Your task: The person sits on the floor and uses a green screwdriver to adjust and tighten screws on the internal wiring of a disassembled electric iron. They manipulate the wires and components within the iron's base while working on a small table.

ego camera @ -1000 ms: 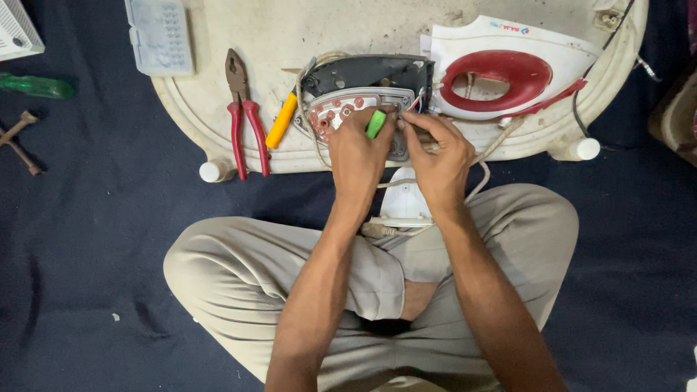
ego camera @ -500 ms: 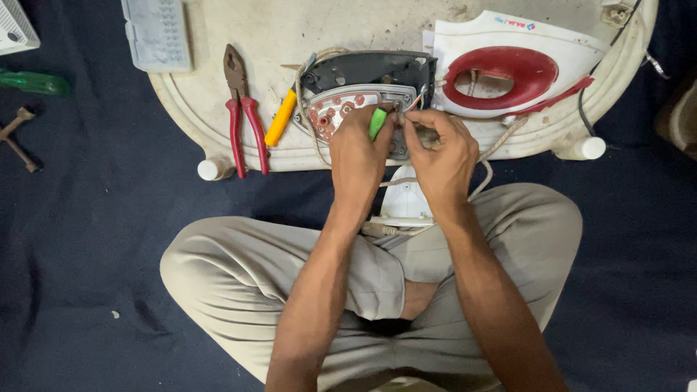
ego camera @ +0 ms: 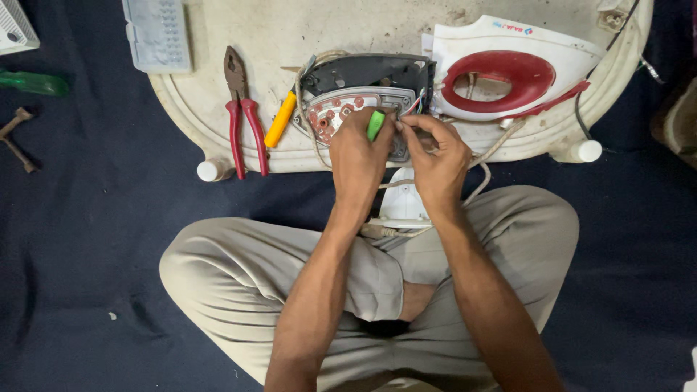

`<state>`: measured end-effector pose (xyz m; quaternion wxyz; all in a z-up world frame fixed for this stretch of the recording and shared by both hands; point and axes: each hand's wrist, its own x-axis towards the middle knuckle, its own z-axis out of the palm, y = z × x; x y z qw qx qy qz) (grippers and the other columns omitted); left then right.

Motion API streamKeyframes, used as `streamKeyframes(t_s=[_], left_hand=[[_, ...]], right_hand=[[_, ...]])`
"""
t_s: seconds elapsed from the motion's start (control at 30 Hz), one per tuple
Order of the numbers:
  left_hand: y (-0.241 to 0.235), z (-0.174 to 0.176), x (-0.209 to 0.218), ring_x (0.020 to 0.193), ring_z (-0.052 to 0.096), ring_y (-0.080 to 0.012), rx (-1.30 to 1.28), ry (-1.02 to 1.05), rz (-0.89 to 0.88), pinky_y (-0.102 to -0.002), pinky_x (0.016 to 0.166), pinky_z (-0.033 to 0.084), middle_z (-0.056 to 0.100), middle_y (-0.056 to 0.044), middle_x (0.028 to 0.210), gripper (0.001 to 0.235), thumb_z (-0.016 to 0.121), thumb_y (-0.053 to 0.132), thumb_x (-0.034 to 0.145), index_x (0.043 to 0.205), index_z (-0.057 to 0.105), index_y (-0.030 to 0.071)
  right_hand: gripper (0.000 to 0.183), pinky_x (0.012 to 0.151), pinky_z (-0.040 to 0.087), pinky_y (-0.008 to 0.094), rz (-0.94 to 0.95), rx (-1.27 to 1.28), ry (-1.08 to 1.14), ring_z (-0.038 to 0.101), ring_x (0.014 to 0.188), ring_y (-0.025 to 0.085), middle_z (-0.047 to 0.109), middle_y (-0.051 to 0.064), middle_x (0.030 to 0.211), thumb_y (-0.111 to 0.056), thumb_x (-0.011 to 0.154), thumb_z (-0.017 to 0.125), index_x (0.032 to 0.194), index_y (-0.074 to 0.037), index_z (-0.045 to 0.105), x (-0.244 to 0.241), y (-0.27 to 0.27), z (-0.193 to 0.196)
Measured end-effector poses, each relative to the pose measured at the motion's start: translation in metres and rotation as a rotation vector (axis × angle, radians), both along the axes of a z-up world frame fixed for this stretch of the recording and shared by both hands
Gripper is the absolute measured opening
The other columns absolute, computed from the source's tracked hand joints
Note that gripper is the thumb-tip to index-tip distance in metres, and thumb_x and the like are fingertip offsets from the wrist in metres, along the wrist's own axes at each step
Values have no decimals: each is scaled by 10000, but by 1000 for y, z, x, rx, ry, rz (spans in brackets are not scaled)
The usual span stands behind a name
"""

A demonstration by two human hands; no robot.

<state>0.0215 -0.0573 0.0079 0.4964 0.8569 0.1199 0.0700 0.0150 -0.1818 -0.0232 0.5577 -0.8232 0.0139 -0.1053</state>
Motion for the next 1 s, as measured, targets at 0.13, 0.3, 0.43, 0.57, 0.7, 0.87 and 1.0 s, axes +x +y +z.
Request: streamKeyframes(t_s=[0.13, 0.3, 0.43, 0.57, 0.7, 0.87, 1.0], left_hand=[[4, 4, 1, 630, 720, -274, -77, 39, -18, -399, 595, 525, 708, -164, 773, 208, 706, 228, 929, 965, 740, 25], [6, -1, 0, 605, 741, -198, -145, 60, -16, -341, 570, 540, 722, -136, 764, 214, 704, 210, 948, 972, 742, 1], [7, -13, 4, 593, 711, -130, -339, 138, 4, -290, 548, 544, 750, -79, 757, 220, 691, 202, 944, 1026, 742, 4], [9, -19, 3, 598, 692, -107, -387, 128, -6, -275, 549, 540, 745, -65, 769, 215, 687, 189, 955, 1047, 735, 1], [11, -18, 4, 588, 680, -105, -340, 95, -38, -279, 552, 531, 731, -54, 782, 187, 690, 186, 966, 1015, 720, 8], [11, -18, 4, 570, 621, -99, -371, 91, -16, -279, 538, 504, 679, -49, 744, 161, 682, 181, 965, 1017, 707, 31], [13, -21, 6, 572, 607, -87, -341, 79, -27, -265, 536, 491, 689, -39, 729, 160, 707, 178, 958, 1019, 738, 33]], right_hand=[[135, 693, 495, 205, -56, 313, 203, 602, 802, 40, 749, 2, 978, -38, 957, 765, 1090, -15, 764, -1, 3, -17], [119, 779, 505, 195, -40, 402, 82, 616, 907, 47, 704, 8, 1012, -1, 983, 772, 1098, -5, 741, -2, -4, -28], [136, 824, 547, 200, -24, 384, 72, 655, 938, 53, 725, 11, 1027, 2, 967, 766, 1097, -11, 728, -1, -3, -33], [140, 844, 543, 200, 16, 489, 50, 665, 962, 57, 728, 27, 1047, 13, 986, 740, 1119, 0, 698, 0, 5, -35], [136, 763, 487, 192, -14, 582, 107, 631, 888, 50, 735, 50, 1028, 26, 994, 747, 1110, 4, 679, 2, 6, -32], [141, 710, 506, 217, -54, 767, 202, 633, 844, 64, 742, 52, 1032, 6, 957, 766, 1073, -26, 692, 4, 3, -29], [156, 701, 496, 210, -60, 767, 211, 643, 864, 63, 739, 59, 1044, 18, 951, 770, 1053, -44, 670, 7, 6, -30]])
